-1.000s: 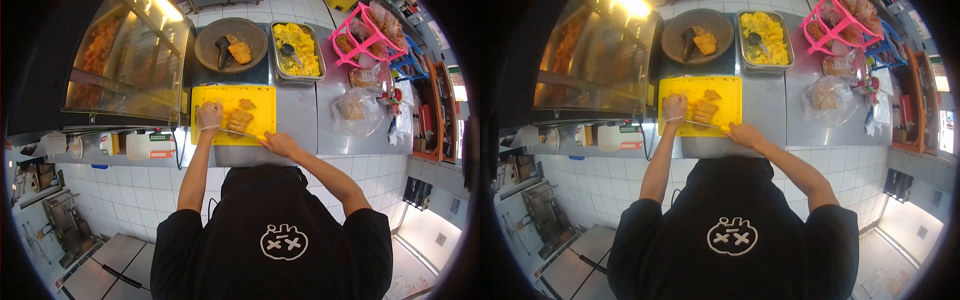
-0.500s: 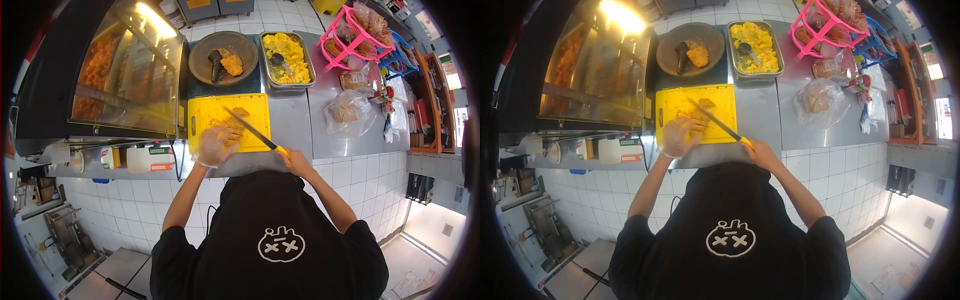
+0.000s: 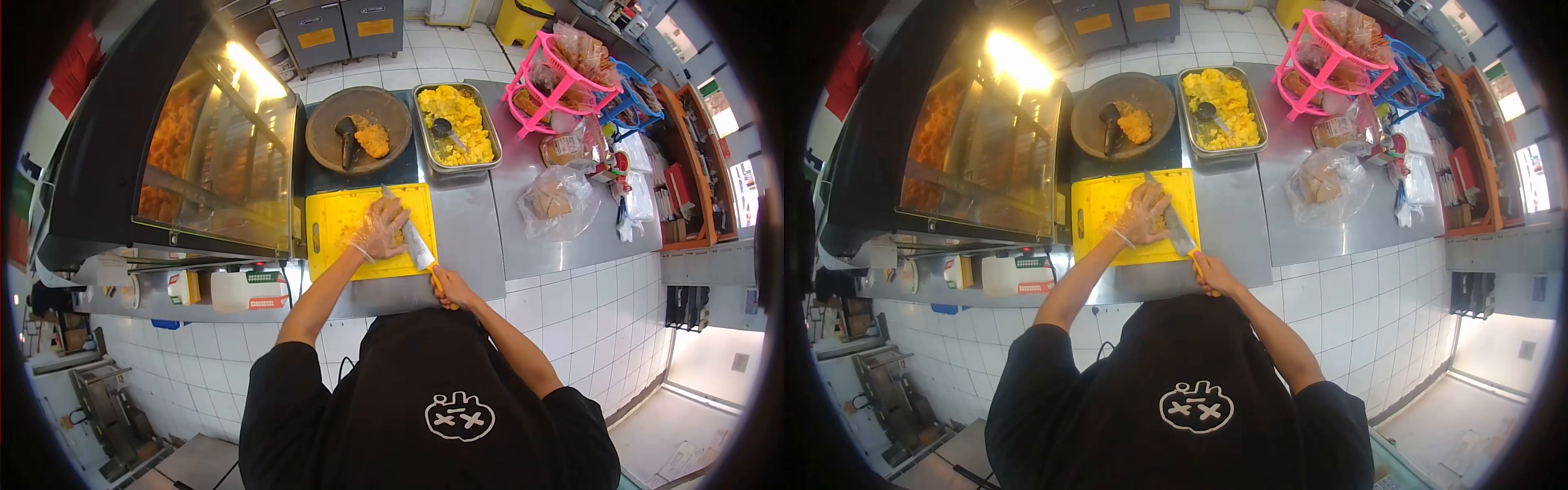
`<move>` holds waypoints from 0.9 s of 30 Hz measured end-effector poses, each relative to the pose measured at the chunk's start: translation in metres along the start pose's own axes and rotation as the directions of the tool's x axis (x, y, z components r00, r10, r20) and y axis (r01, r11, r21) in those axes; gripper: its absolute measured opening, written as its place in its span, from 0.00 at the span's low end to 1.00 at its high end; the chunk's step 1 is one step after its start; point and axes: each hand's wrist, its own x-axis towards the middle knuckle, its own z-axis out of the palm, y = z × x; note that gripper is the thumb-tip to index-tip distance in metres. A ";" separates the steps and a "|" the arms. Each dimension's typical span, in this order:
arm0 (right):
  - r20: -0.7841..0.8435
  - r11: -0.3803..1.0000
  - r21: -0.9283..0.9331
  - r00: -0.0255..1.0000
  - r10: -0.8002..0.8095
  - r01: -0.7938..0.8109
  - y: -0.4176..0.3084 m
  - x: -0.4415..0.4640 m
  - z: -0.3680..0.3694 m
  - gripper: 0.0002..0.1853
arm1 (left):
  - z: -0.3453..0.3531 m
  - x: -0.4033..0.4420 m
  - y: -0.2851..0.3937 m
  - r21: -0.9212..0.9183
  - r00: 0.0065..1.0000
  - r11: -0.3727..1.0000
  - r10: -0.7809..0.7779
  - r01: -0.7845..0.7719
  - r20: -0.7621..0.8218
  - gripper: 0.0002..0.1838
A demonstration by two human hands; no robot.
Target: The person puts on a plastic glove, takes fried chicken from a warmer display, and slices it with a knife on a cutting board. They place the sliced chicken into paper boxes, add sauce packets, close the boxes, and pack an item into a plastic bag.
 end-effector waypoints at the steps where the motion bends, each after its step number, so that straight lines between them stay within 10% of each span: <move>1: 0.006 1.000 0.022 1.000 0.007 -0.008 0.000 0.001 0.005 0.28 | 0.005 -0.002 0.003 -0.029 0.996 0.999 -0.026 0.024 -0.081 0.48; 8: -0.069 0.879 -0.459 0.982 -0.177 0.127 -0.066 -0.042 0.055 0.28 | 0.022 0.001 0.031 -0.387 0.641 0.873 -0.483 0.297 -0.597 0.41; 11: 0.020 0.635 -0.718 0.921 -0.390 0.284 -0.092 -0.060 0.074 0.27 | 0.000 0.004 0.058 -0.933 0.148 0.351 -0.922 -0.074 -0.358 0.35; 13: 0.044 0.600 -0.759 0.939 -0.340 0.253 -0.109 -0.077 0.084 0.26 | -0.019 -0.021 0.055 -0.949 0.053 -0.033 -0.998 -0.313 0.017 0.27; 14: 0.046 0.612 -0.758 0.954 -0.295 0.226 -0.120 -0.086 0.090 0.25 | -0.004 -0.040 0.045 -0.730 0.225 -0.269 -0.961 -0.628 0.161 0.25; 17: 0.072 0.778 -0.620 0.995 -0.072 0.101 -0.134 -0.099 0.094 0.25 | -0.036 -0.104 0.066 -0.304 0.536 -0.610 -0.791 -0.732 0.295 0.22; 20: 0.131 0.870 -0.488 0.991 -0.011 0.074 -0.120 -0.091 0.071 0.23 | -0.099 -0.167 0.099 -0.293 0.486 -0.588 -0.800 -0.754 0.353 0.24; 27: 0.082 0.966 -0.258 0.997 0.017 0.004 -0.091 -0.074 0.034 0.24 | -0.131 -0.306 0.003 -0.567 -0.040 -0.041 -0.991 -0.823 0.130 0.19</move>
